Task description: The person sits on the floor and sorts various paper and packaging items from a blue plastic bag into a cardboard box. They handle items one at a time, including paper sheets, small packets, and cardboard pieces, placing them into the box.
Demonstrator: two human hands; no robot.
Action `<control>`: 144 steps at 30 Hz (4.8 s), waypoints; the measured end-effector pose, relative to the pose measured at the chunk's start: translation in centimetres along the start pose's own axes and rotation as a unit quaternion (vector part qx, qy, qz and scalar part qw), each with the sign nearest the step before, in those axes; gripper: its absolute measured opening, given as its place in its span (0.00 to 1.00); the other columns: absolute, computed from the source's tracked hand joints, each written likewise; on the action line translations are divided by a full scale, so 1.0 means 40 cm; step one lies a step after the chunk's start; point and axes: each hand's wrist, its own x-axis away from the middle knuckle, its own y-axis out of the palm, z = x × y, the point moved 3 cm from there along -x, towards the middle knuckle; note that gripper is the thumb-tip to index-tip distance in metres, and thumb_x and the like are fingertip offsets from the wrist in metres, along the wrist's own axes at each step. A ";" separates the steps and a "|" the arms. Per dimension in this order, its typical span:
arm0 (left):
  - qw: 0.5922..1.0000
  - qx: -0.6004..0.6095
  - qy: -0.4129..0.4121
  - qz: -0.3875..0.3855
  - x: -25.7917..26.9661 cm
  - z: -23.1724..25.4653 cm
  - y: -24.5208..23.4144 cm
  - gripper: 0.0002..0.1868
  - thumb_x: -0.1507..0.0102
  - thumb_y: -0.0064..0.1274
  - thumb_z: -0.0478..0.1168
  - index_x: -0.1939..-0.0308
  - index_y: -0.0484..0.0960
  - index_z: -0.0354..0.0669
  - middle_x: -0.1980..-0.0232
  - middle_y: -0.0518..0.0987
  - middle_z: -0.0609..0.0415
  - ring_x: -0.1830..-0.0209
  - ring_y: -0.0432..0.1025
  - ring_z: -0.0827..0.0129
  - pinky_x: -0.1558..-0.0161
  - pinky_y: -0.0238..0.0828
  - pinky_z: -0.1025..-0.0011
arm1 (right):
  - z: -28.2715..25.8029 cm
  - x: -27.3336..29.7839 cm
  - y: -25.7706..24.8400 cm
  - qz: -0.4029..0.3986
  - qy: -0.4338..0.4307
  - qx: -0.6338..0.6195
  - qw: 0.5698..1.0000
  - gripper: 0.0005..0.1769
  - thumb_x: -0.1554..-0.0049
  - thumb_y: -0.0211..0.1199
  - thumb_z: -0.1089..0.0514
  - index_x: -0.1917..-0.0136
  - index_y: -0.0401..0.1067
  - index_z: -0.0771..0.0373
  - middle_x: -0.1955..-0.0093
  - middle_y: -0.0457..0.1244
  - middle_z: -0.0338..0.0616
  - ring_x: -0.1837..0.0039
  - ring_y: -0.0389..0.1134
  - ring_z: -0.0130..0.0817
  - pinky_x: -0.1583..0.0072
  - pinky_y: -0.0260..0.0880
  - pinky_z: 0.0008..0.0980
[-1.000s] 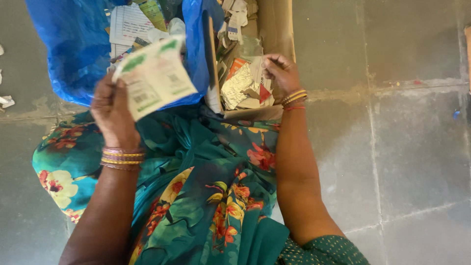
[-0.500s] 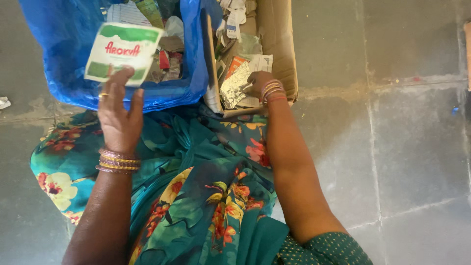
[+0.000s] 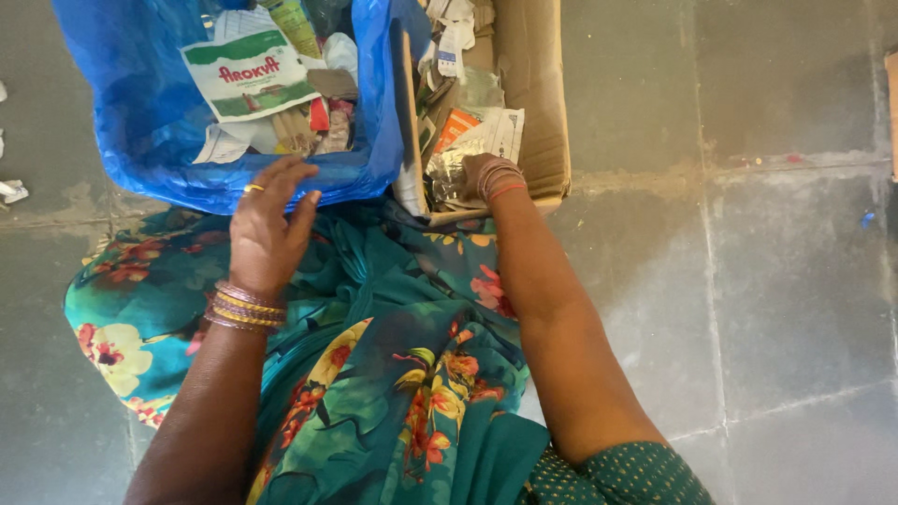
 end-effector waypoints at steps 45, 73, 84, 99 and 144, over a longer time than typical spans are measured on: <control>0.977 -0.053 0.206 -0.030 0.032 0.108 0.083 0.23 0.43 0.64 0.31 0.44 0.84 0.47 0.33 0.76 0.45 0.37 0.71 0.50 0.38 0.70 0.54 | -0.355 0.330 -0.055 0.091 -0.260 -0.755 0.596 0.09 0.34 0.63 0.58 0.44 0.72 0.65 0.55 0.68 0.38 0.55 0.66 0.23 0.54 0.66 0.23; 0.995 -0.016 0.054 0.082 -0.146 -0.086 -0.008 0.14 0.29 0.57 0.30 0.39 0.79 0.38 0.46 0.83 0.47 0.49 0.78 0.54 0.47 0.74 0.60 | -0.074 0.037 -0.038 0.043 0.025 -0.016 0.999 0.22 0.47 0.68 0.51 0.41 0.73 0.60 0.42 0.67 0.55 0.41 0.70 0.55 0.43 0.71 0.50; 0.996 0.046 0.065 0.043 -0.145 -0.084 0.038 0.14 0.29 0.56 0.29 0.40 0.79 0.39 0.48 0.84 0.49 0.47 0.77 0.54 0.43 0.73 0.59 | -0.066 0.026 -0.027 0.102 0.051 -0.016 0.993 0.35 0.47 0.73 0.44 0.33 0.66 0.57 0.31 0.62 0.53 0.32 0.66 0.53 0.36 0.69 0.51; 0.998 0.044 0.051 0.006 -0.130 -0.097 0.065 0.12 0.31 0.57 0.29 0.44 0.80 0.37 0.52 0.84 0.46 0.51 0.78 0.52 0.48 0.74 0.59 | -0.044 -0.010 -0.002 0.106 -0.015 0.015 0.994 0.18 0.35 0.60 0.50 0.35 0.69 0.59 0.44 0.70 0.58 0.44 0.71 0.60 0.44 0.72 0.54; 0.894 0.383 -0.234 0.023 0.058 -0.171 0.028 0.06 0.31 0.56 0.31 0.53 0.74 0.38 0.67 0.75 0.60 0.71 0.69 0.80 0.67 0.73 0.79 | -0.333 0.429 -0.175 0.133 -0.231 -0.642 0.719 0.27 0.41 0.69 0.65 0.29 0.67 0.65 0.44 0.63 0.36 0.46 0.67 0.19 0.46 0.71 0.22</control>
